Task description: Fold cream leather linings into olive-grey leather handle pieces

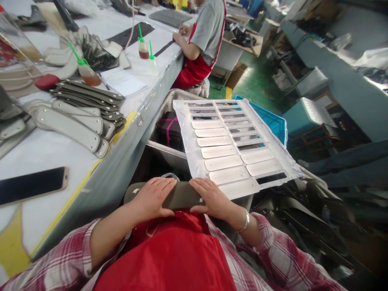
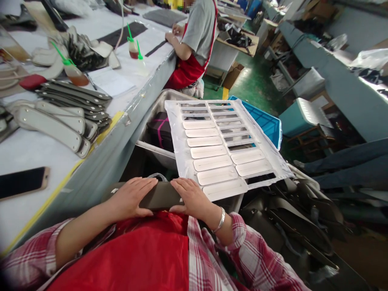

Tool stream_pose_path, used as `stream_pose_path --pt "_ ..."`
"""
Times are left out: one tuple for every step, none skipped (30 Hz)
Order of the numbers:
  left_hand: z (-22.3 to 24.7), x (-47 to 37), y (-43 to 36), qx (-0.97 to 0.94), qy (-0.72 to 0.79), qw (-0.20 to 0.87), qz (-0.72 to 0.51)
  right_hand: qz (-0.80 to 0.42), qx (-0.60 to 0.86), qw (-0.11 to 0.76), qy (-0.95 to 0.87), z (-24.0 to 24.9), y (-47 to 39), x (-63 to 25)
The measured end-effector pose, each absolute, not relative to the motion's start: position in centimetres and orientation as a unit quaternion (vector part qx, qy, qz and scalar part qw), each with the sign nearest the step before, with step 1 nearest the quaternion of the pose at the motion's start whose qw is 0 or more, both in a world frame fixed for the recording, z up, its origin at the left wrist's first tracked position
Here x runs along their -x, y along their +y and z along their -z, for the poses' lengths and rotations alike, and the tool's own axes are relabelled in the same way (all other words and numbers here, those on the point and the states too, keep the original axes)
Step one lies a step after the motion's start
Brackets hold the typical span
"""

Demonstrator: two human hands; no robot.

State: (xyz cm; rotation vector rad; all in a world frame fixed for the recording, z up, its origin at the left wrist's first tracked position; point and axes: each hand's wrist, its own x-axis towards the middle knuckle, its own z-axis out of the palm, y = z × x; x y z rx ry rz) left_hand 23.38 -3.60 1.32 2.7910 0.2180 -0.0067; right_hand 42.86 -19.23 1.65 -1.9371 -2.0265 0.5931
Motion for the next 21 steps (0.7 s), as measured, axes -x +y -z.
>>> stream_pose_path --pt "-1.4 -23.3 -3.7 -0.983 0.084 0.164 -0.002 -0.206 0.67 0.138 -0.7 -1.8 -19.2 -42.8" --pt "-1.4 -23.3 -3.9 -0.983 0.091 0.159 -0.004 -0.207 0.67 0.137 -0.699 -1.9 -19.1 -42.7" --pt "-1.4 -23.3 -4.0 -0.983 0.094 0.156 -0.006 -0.209 0.67 0.136 -0.699 -2.1 -19.0 -42.6" --pt "-1.5 -23.3 -4.1 -0.983 0.095 0.155 -0.006 -0.21 0.671 0.134 -0.699 -2.2 -18.8 -42.6" --pt "-1.5 -23.4 -4.2 -0.983 0.095 0.155 -0.008 -0.212 0.67 0.132 -0.699 -2.4 -18.7 -42.6" --pt "-1.5 -23.5 -4.2 -0.983 0.093 0.156 -0.01 -0.213 0.669 0.13 -0.7 -2.5 -18.5 -42.6" --pt "-1.4 -23.5 -4.2 -0.983 0.093 0.157 -0.014 -0.214 0.669 0.128 -0.701 -2.6 -18.3 -42.6" --pt "-1.4 -23.6 -4.2 -0.983 0.093 0.158 -0.017 -0.216 0.667 0.126 -0.701 -2.7 -18.2 -42.6" --pt "-1.4 -23.6 -4.1 -0.982 0.093 0.16 -0.02 -0.218 0.667 0.125 -0.702 -2.8 -18.0 -42.7" --pt "-1.4 -23.5 -4.1 -0.982 0.093 0.162 -0.022 -0.221 0.666 0.124 -0.701 -2.9 -17.9 -42.7" --pt "-1.3 -23.4 -4.1 -0.982 0.092 0.161 -0.024 -0.225 0.666 0.125 -0.7 -2.9 -17.8 -42.7" --pt "-1.3 -23.3 -4.1 -0.983 0.091 0.159 -0.026 -0.229 0.666 0.126 -0.698 -2.9 -17.7 -42.8" --pt "-1.3 -23.1 -4.2 -0.983 0.093 0.153 -0.029 -0.232 0.667 0.129 -0.696 -2.9 -17.7 -42.8" --pt "-1.2 -22.9 -4.3 -0.984 0.098 0.145 -0.034 -0.235 0.668 0.132 -0.694 -2.8 -17.8 -42.8" --pt "-1.2 -22.7 -4.4 -0.984 0.107 0.134 -0.04 -0.237 0.669 0.134 -0.692 -2.7 -17.8 -42.9" --pt "-1.1 -22.5 -4.5 -0.984 0.118 0.122 -0.047 -0.238 0.67 0.136 -0.69 -2.6 -17.9 -43.0" --pt "-0.9 -22.4 -4.6 -0.984 0.128 0.112 -0.055 -0.239 0.67 0.137 -0.69 -2.5 -18.0 -43.0" --pt "-0.8 -22.3 -4.7 -0.983 0.136 0.104 -0.063 -0.241 0.669 0.137 -0.69 -2.3 -18.0 -43.1" --pt "-0.7 -22.3 -4.7 -0.983 0.139 0.098 -0.071 -0.242 0.667 0.137 -0.691 -2.2 -18.1 -43.3" --pt "-0.5 -22.3 -4.7 -0.983 0.139 0.094 -0.079 -0.244 0.665 0.137 -0.693 -2.1 -18.1 -43.4" --pt "-0.4 -22.4 -4.7 -0.982 0.137 0.092 -0.086 -0.247 0.662 0.136 -0.695 -2.0 -18.1 -43.6"
